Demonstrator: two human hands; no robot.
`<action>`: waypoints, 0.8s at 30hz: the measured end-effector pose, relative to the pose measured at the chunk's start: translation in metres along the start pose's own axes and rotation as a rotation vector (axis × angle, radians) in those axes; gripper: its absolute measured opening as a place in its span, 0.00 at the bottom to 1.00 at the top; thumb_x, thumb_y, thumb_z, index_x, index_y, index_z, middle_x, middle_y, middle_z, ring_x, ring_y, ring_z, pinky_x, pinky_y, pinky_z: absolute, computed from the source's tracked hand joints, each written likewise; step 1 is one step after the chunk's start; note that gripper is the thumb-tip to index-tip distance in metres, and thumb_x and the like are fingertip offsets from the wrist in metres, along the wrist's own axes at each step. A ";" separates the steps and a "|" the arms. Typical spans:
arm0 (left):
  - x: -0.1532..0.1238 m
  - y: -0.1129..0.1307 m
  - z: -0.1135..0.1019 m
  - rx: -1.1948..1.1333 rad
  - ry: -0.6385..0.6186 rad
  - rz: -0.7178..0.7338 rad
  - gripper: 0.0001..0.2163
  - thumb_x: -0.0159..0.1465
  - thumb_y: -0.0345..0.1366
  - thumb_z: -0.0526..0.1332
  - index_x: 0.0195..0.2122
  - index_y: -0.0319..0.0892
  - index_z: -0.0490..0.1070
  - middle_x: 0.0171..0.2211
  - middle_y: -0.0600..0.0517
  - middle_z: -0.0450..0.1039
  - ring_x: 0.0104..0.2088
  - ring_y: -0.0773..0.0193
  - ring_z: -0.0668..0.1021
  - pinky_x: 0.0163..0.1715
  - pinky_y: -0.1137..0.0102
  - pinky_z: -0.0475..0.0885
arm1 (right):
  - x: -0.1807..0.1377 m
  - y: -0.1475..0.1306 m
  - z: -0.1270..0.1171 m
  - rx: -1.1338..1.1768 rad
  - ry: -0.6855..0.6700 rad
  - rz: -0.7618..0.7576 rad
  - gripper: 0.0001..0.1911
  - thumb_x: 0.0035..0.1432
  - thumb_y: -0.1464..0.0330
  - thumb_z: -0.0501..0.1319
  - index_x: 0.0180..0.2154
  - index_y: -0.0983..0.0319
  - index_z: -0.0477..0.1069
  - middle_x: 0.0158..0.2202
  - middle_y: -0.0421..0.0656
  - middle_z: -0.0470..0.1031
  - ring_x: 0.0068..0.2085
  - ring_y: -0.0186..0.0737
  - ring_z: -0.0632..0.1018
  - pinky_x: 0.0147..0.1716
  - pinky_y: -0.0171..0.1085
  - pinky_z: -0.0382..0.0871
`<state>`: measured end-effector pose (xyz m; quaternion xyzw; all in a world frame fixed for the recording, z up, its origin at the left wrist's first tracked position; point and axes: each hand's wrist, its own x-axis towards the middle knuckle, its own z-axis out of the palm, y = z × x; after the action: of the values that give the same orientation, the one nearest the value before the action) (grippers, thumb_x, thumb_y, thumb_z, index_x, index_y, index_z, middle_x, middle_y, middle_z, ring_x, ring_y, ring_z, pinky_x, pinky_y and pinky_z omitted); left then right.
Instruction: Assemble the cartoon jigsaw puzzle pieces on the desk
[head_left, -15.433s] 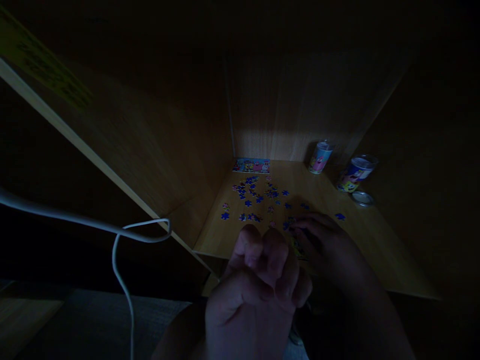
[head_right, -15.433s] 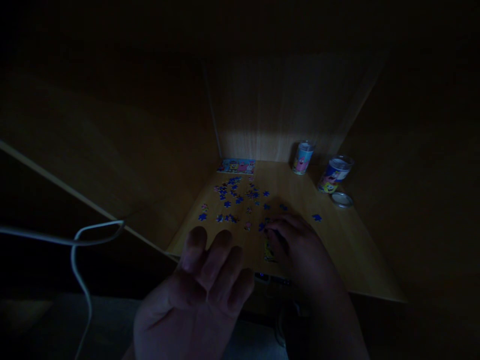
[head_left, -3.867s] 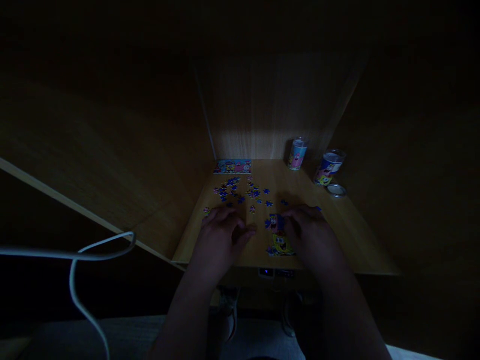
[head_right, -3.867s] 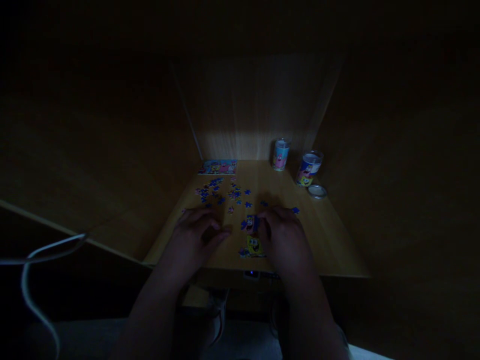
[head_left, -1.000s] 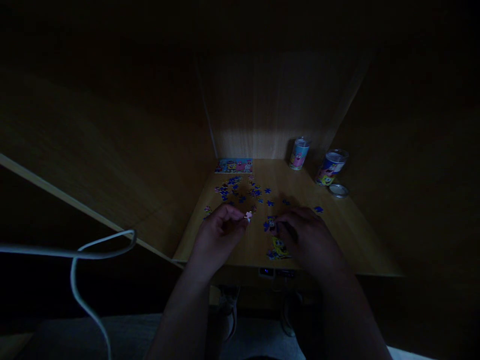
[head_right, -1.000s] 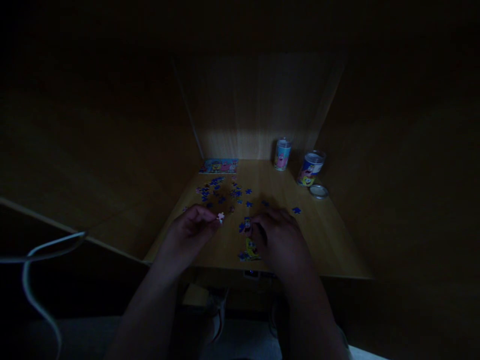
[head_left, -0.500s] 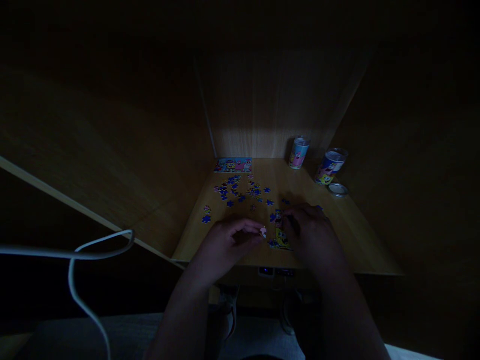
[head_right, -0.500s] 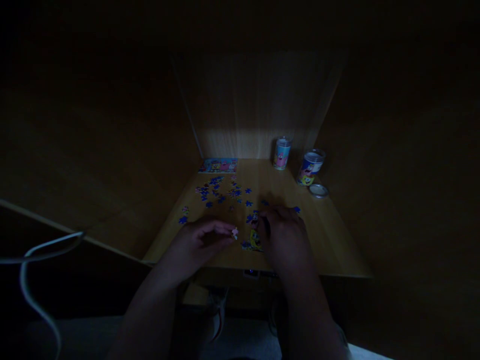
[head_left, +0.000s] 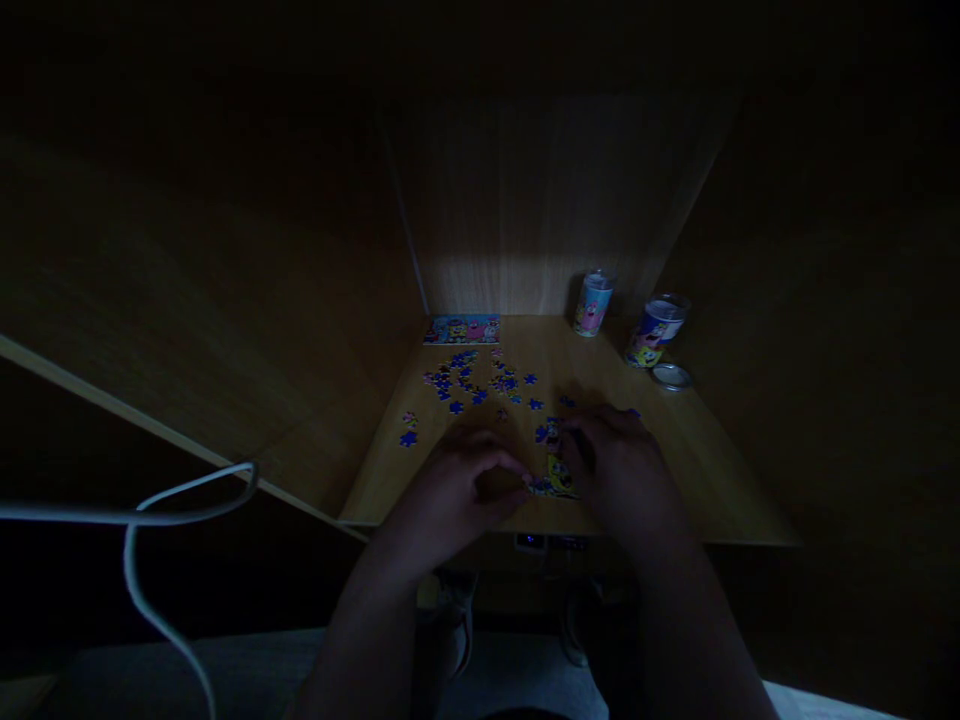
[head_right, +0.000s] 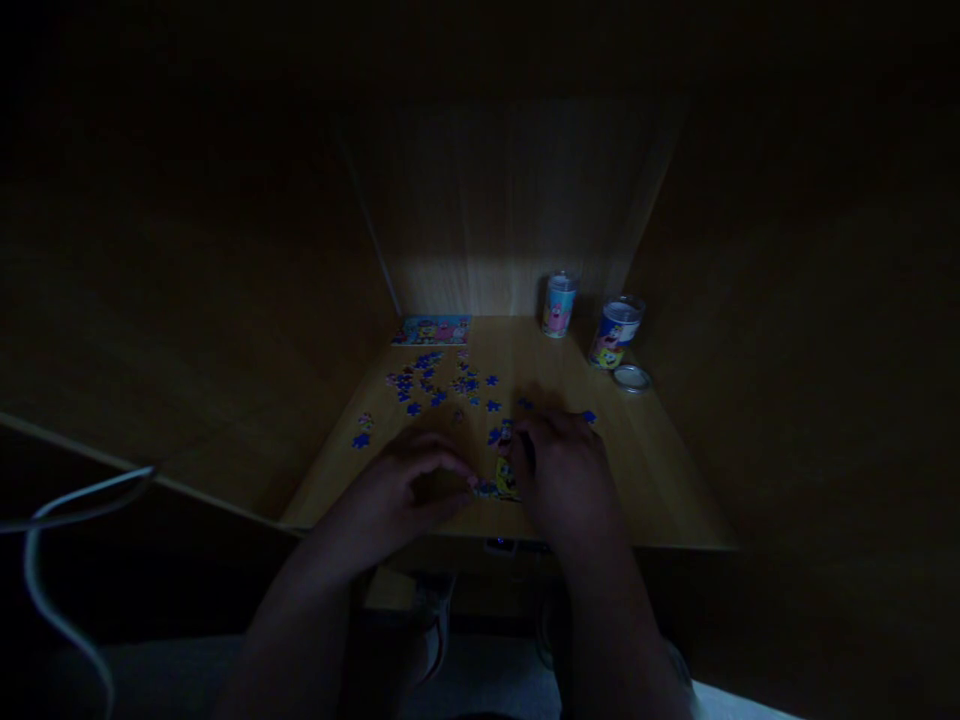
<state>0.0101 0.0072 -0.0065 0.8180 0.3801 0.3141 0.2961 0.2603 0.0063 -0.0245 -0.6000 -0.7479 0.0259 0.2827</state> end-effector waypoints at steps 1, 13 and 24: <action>0.000 -0.001 0.000 0.000 0.001 -0.001 0.10 0.69 0.29 0.78 0.44 0.54 0.85 0.46 0.57 0.86 0.52 0.57 0.85 0.57 0.57 0.76 | 0.000 0.000 0.000 -0.004 -0.002 0.002 0.07 0.75 0.67 0.62 0.44 0.56 0.80 0.48 0.48 0.85 0.50 0.54 0.82 0.55 0.53 0.75; 0.002 -0.002 0.001 0.152 0.127 -0.101 0.07 0.70 0.31 0.75 0.43 0.52 0.85 0.45 0.53 0.86 0.51 0.51 0.84 0.59 0.51 0.75 | 0.000 0.000 0.000 0.008 -0.009 0.004 0.09 0.76 0.66 0.61 0.45 0.56 0.81 0.48 0.49 0.85 0.50 0.54 0.82 0.55 0.53 0.75; 0.003 -0.005 0.004 0.267 0.185 -0.119 0.07 0.69 0.32 0.77 0.43 0.52 0.86 0.45 0.51 0.84 0.51 0.49 0.83 0.57 0.49 0.75 | 0.000 0.000 0.000 -0.010 0.000 0.001 0.09 0.76 0.65 0.61 0.44 0.56 0.81 0.49 0.49 0.85 0.50 0.54 0.82 0.55 0.53 0.75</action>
<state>0.0127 0.0115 -0.0117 0.7937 0.4920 0.3165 0.1667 0.2601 0.0062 -0.0243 -0.6017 -0.7479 0.0222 0.2793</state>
